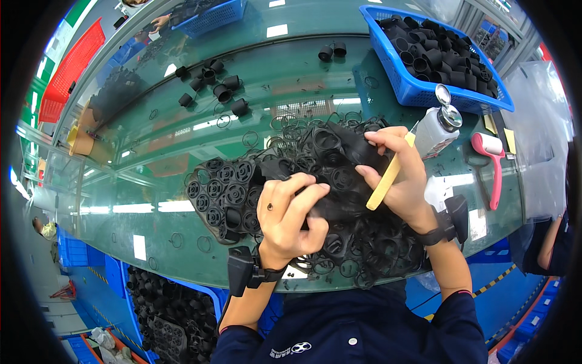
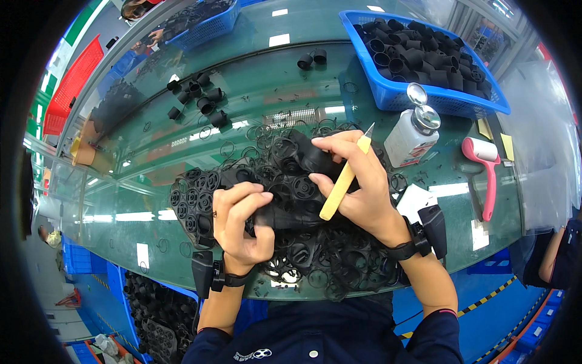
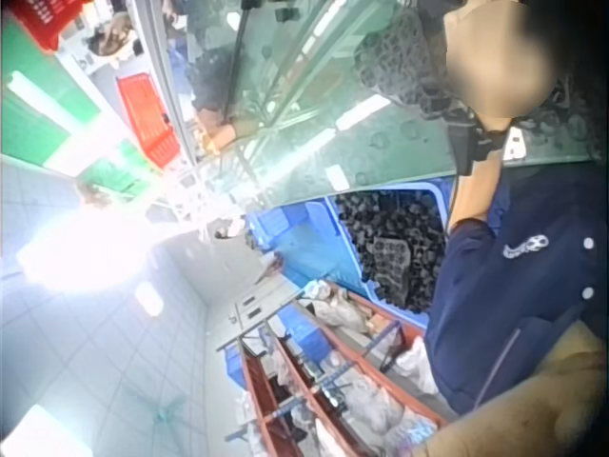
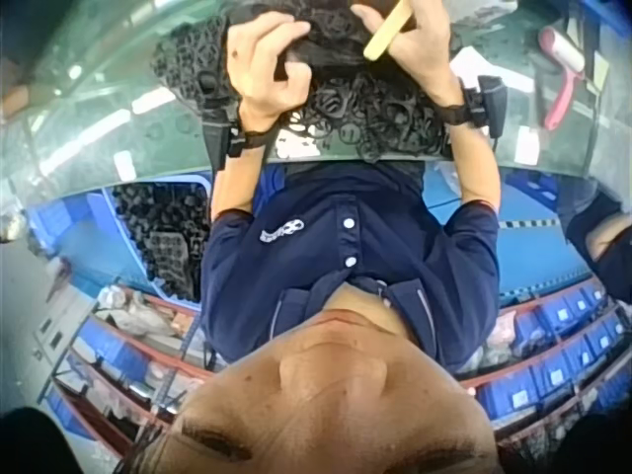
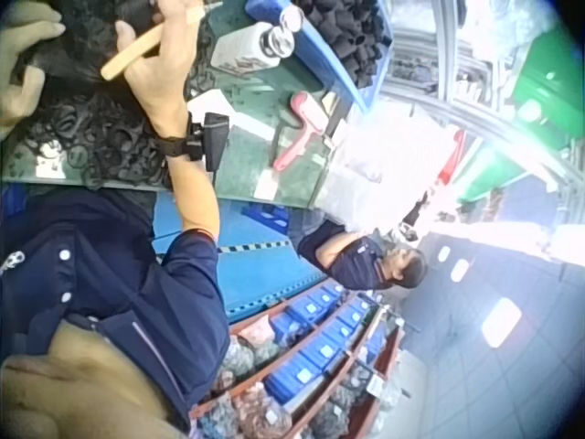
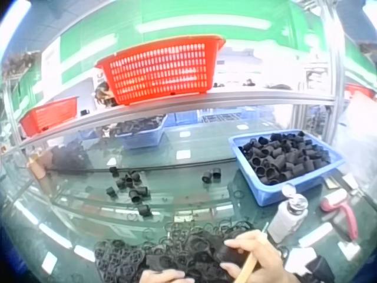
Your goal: Cleaning and inspecting black rubber industrial components using a wooden pick and a wipe on a glass workstation.
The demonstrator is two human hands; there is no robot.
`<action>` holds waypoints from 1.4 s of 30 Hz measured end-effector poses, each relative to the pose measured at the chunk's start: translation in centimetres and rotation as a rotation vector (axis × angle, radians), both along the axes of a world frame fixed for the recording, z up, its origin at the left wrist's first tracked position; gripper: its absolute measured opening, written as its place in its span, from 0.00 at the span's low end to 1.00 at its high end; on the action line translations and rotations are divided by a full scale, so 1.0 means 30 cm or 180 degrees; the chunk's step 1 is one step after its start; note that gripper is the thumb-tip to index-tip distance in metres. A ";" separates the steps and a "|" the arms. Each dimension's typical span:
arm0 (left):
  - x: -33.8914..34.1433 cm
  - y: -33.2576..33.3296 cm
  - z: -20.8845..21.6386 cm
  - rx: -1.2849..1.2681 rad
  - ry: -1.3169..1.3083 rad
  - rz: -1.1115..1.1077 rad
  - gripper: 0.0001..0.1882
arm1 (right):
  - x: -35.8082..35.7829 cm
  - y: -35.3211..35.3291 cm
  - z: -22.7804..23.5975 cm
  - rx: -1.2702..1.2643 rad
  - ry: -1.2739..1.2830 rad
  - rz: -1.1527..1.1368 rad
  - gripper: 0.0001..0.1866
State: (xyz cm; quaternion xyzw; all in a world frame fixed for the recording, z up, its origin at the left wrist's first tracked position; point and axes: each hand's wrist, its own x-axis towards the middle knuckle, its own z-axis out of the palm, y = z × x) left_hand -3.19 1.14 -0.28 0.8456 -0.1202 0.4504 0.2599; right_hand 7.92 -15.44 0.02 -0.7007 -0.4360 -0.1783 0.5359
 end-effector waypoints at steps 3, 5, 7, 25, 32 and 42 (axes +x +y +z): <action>0.022 0.008 0.007 -0.0278 0.0410 -0.0555 0.24 | -0.012 0.007 0.001 0.0106 0.0095 0.0178 0.29; 0.041 0.010 0.030 -0.0428 0.0929 -0.0766 0.27 | -0.013 0.003 0.002 0.0063 0.0132 0.0241 0.29; 0.054 0.037 0.013 -0.0893 0.1026 -0.1234 0.26 | -0.012 0.002 0.002 0.0021 0.0174 0.0318 0.28; 0.022 -0.044 0.002 0.0197 0.0325 0.0609 0.11 | -0.033 0.013 -0.042 -0.0360 0.1351 0.0425 0.16; 0.039 -0.033 -0.054 -0.0290 0.0689 -0.0361 0.15 | -0.050 0.016 0.002 -0.0339 0.0784 0.0457 0.07; 0.041 -0.011 0.016 -0.0126 0.1061 0.0045 0.16 | -0.038 0.004 -0.006 0.0561 0.1712 0.0236 0.28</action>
